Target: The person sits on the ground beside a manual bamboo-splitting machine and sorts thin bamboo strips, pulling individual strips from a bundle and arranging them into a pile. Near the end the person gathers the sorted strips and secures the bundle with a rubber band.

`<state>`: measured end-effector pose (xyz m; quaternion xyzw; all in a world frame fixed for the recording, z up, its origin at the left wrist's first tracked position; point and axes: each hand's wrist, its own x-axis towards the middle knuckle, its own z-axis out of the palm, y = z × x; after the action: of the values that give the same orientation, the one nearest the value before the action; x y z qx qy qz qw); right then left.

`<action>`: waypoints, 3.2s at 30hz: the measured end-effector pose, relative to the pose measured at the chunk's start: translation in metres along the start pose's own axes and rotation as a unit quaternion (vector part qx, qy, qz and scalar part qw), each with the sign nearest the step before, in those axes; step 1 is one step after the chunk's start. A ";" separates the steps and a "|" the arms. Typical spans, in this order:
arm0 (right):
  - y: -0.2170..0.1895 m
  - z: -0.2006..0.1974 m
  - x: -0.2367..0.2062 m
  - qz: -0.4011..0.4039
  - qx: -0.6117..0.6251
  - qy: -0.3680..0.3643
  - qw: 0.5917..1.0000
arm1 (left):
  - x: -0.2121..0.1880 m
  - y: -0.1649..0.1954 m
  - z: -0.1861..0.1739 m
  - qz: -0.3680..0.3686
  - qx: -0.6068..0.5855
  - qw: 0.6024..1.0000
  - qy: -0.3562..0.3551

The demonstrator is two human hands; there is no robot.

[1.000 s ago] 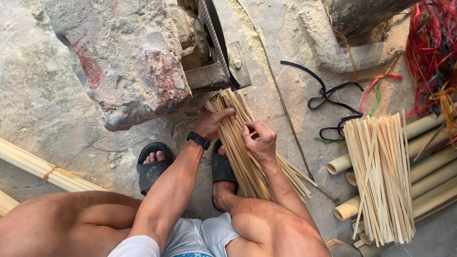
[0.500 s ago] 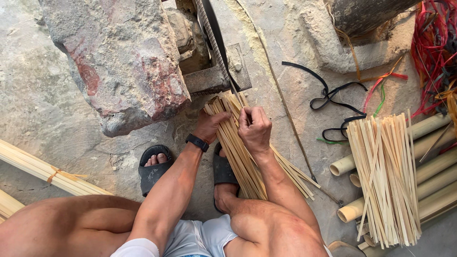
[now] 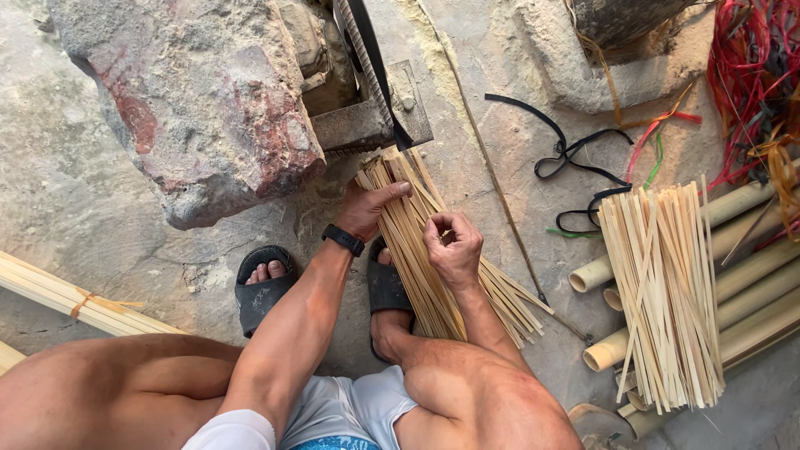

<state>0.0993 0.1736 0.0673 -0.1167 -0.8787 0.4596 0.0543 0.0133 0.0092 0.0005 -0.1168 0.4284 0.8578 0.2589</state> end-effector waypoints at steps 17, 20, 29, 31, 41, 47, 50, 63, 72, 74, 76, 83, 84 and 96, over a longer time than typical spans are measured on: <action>0.011 0.017 0.029 -0.178 -0.120 0.036 0.976 | -0.002 0.004 0.003 -0.009 -0.018 1.000 0.004; 0.013 0.027 0.049 -0.205 -0.136 0.030 0.969 | -0.002 0.005 0.002 -0.011 -0.030 0.999 -0.001; 0.000 0.014 0.018 0.081 0.095 -0.020 0.992 | -0.002 0.006 0.003 0.003 -0.013 1.000 0.027; 0.000 0.009 0.015 0.084 0.125 -0.034 0.988 | 0.000 0.005 0.005 -0.007 -0.015 1.000 0.015; 0.018 -0.005 0.008 0.044 0.095 -0.031 0.994 | -0.002 0.005 0.006 0.003 0.045 0.998 0.032; 0.030 -0.027 0.015 -0.140 -0.055 0.044 0.988 | 0.006 -0.005 0.003 -0.015 0.045 0.998 0.038; 0.033 -0.024 0.022 -0.171 -0.103 -0.015 0.980 | 0.009 -0.011 0.000 -0.056 0.093 0.993 0.056; 0.010 0.059 0.090 -0.192 -0.151 0.042 0.969 | 0.006 -0.019 -0.007 -0.035 -0.033 0.998 0.046; 0.031 0.007 0.044 -0.065 -0.134 -0.093 0.984 | 0.001 -0.015 -0.005 0.000 -0.018 0.998 0.054; 0.044 0.003 0.034 -0.081 -0.139 -0.116 0.980 | 0.000 -0.016 -0.006 0.000 -0.040 0.998 0.039; 0.055 -0.008 0.024 0.027 -0.164 -0.168 0.972 | -0.003 -0.015 -0.011 -0.006 -0.070 0.997 0.019; 0.063 -0.025 0.011 -0.091 -0.290 -0.056 0.951 | 0.001 -0.020 -0.017 -0.048 -0.059 0.997 0.010; 0.061 -0.022 0.012 -0.082 -0.219 -0.084 0.969 | 0.001 -0.021 -0.017 -0.039 -0.045 0.998 0.014; 0.032 0.010 0.042 -0.156 -0.124 -0.013 0.980 | 0.000 -0.019 -0.012 -0.023 -0.054 0.998 0.000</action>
<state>0.0617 0.1938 0.0352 0.0219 -0.9371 0.3341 0.0991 0.0233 0.0093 -0.0196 -0.1406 0.3789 0.8735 0.2714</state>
